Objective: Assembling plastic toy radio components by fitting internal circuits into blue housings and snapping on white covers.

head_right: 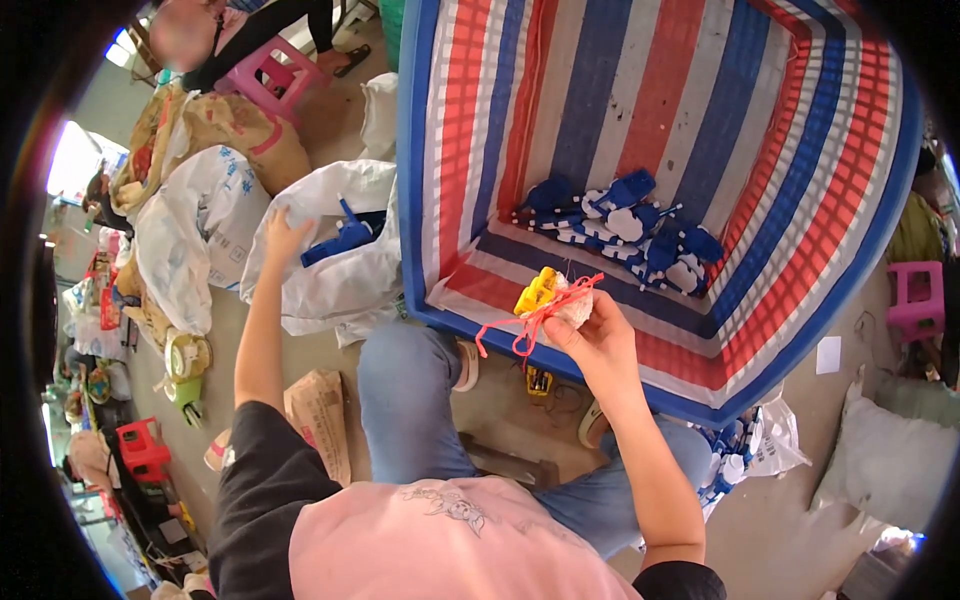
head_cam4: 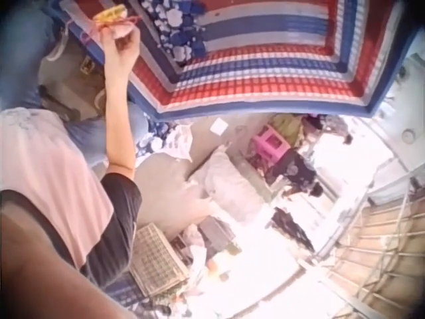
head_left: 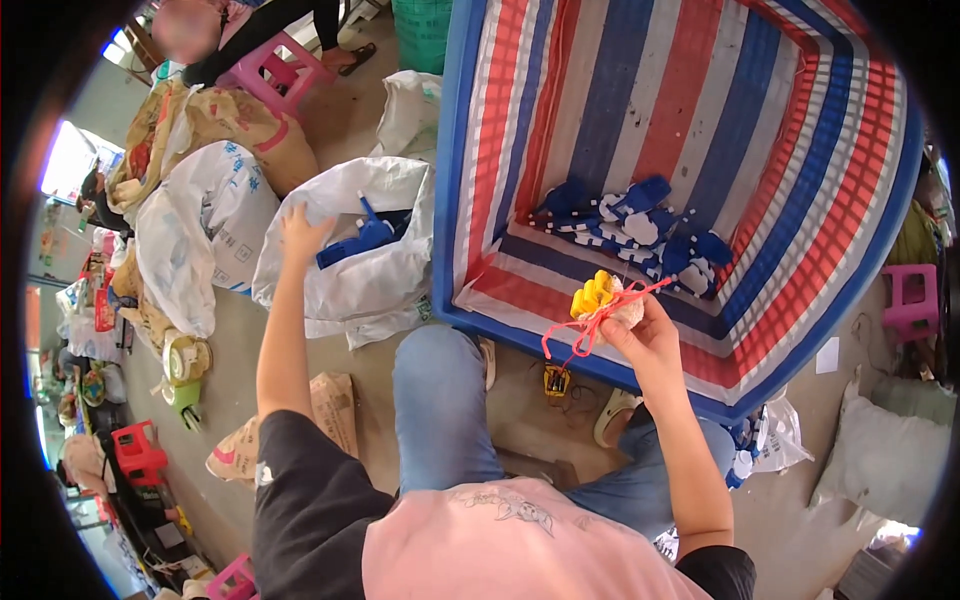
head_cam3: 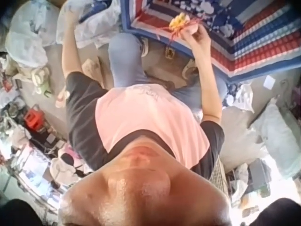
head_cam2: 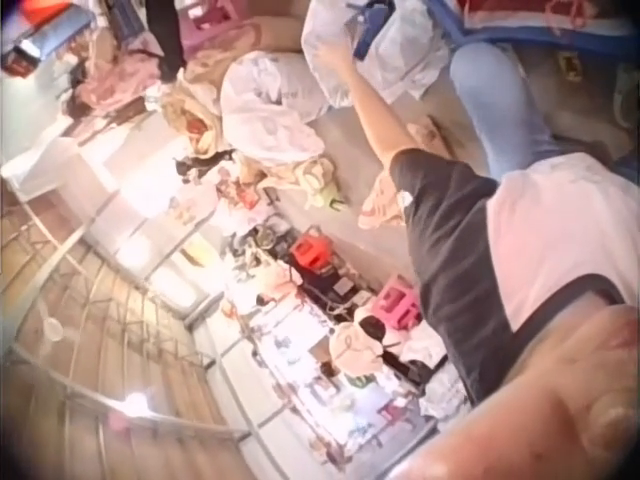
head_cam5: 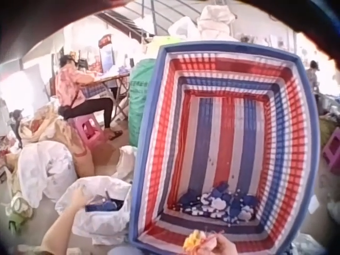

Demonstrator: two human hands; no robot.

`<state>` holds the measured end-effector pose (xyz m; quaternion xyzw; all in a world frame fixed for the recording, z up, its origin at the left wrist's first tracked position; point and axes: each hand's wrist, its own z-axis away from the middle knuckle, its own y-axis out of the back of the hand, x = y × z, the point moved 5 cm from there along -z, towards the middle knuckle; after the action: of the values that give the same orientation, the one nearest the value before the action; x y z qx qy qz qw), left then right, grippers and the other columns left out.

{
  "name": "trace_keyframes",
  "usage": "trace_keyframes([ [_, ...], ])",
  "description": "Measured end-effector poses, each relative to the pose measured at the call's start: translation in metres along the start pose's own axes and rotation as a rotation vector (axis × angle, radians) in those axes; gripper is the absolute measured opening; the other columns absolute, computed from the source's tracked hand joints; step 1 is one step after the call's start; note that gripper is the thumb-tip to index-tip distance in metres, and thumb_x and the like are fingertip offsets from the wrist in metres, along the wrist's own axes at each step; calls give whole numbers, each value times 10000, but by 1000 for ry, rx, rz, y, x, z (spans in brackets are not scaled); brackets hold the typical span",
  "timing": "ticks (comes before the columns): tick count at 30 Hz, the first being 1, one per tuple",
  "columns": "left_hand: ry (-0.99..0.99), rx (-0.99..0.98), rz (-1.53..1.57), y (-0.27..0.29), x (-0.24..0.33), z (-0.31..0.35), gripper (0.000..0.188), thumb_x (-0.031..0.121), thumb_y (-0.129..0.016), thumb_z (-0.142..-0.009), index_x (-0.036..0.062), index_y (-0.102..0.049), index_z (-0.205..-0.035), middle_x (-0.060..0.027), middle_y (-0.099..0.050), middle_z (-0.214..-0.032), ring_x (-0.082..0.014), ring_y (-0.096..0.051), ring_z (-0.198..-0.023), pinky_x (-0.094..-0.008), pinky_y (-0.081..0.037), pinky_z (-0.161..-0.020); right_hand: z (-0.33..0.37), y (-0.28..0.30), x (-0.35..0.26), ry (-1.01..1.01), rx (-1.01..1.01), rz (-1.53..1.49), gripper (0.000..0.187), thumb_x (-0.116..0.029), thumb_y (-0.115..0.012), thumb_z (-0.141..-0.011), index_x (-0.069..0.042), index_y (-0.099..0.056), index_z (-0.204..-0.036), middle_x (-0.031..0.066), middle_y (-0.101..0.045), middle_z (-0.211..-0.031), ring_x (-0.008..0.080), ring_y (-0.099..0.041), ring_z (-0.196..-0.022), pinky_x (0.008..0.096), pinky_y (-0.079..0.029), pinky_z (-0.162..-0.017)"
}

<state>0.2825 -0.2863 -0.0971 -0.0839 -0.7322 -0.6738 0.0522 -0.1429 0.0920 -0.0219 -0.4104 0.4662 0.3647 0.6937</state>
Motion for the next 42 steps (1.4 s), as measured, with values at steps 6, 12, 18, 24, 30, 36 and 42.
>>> trace_keyframes([
  [6, 255, 84, -297, -32, -46, -29, 904, 536, -688, -693, 56, -349, -1381, -109, -307, -1468, -327, -238, -1367, -593, -225, -1051, -16, 9, 9, -43, 88, 35, 414, -144, -728, -801, -12, -517, -1132, 62, -609, -1042, 128, -581, -970, 259, -461, -858],
  [12, 211, -270, -241, -33, -32, -80, 561, 452, -663, -724, 140, -573, -1182, -109, -586, -1226, -318, -520, -1176, -613, -267, -997, -22, 23, 19, -71, 185, 64, 400, -138, -720, -801, -21, -530, -1133, 69, -611, -1048, 139, -585, -969, 268, -471, -850],
  [18, 0, 305, -195, 139, 17, -138, 381, 427, -573, -784, 173, -634, -1061, -130, -618, -1138, -325, -584, -1054, -516, -386, -900, -26, 13, 18, -39, 138, 41, 384, -131, -708, -811, -15, -525, -1128, 85, -609, -1054, 159, -598, -964, 282, -490, -843],
  [24, -283, 300, -246, 190, 137, -46, 437, 336, -651, -778, 128, -578, -1155, -128, -532, -1255, -306, -523, -1127, -424, -406, -917, -26, 15, 27, -36, -61, 120, 363, -84, -730, -782, -24, -538, -1084, 41, -629, -995, 109, -603, -924, 257, -481, -819],
  [30, -816, 64, 509, 188, 249, 136, 379, 157, -640, -783, 31, -591, -1137, -167, -542, -1246, -297, -496, -1184, -381, -350, -1011, -72, 127, 44, 51, -108, 913, 587, -444, -779, -614, 23, -624, -934, 178, -629, -936, 303, -607, -917, 349, -465, -814],
  [36, -933, -339, 730, 104, 332, 195, 368, 13, -685, -723, 33, -620, -1084, -172, -507, -1285, -326, -492, -1191, -373, -402, -968, -189, 219, 132, 124, 145, 1099, 508, -511, -758, -557, -54, -681, -766, 195, -652, -884, 414, -510, -1117, 410, -423, -934],
  [42, -947, -626, 656, 53, 355, 211, 329, 46, -691, -741, 25, -618, -1062, -153, -554, -1212, -309, -547, -1108, -359, -439, -914, -257, 207, 169, -51, 185, 1339, 546, -457, -775, -568, -148, -679, -1008, 218, -226, -1471, 424, -254, -1333, 465, -340, -1028],
])
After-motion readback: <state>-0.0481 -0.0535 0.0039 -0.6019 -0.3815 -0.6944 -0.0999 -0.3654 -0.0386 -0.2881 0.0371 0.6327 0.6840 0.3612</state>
